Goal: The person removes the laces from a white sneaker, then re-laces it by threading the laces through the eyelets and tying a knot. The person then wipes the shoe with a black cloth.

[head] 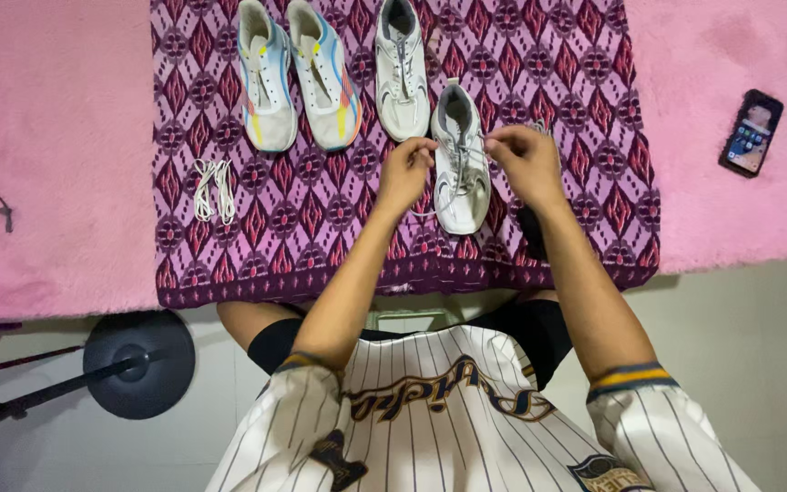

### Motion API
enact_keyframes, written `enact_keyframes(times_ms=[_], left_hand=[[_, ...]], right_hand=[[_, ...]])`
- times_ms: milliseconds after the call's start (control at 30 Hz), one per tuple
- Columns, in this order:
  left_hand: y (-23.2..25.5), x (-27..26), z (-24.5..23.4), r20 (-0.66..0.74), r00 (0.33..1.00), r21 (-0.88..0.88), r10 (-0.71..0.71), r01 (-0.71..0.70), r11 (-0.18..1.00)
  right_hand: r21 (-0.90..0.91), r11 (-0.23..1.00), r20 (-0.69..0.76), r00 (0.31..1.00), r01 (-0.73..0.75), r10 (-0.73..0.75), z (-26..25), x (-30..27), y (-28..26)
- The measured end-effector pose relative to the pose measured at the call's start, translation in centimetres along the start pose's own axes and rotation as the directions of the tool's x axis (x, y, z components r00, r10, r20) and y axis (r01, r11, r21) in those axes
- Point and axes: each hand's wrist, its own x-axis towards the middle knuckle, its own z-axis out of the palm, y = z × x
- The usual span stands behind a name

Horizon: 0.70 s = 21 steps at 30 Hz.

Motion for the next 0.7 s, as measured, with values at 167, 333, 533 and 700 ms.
enact_keyframes(times_ms=[167, 333, 533, 700], left_hand=[[-1.2, 2.0, 4.1, -0.195, 0.979, 0.362, -0.058, 0.127, 0.924], [0.3, 1.2, 5.3, -0.295, 0.950, 0.398, -0.099, 0.217, 0.891], [0.3, 1.4, 4.7, -0.263, 0.946, 0.303, -0.189, 0.267, 0.915], [-0.7, 1.3, 4.7, -0.246, 0.960, 0.222, -0.134, 0.190, 0.956]], right_hand=[[-0.252, 0.943, -0.094, 0.965, 0.215, -0.245, 3.4, 3.6, 3.2], [-0.358, 0.911, -0.080, 0.965, 0.205, -0.249, 5.1, 4.7, 4.5], [-0.479, 0.835, -0.002, 0.951, 0.271, -0.310, 5.4, 4.5, 3.8], [-0.459, 0.849, 0.041, 0.961, 0.261, -0.274, 5.2, 4.5, 2.8]])
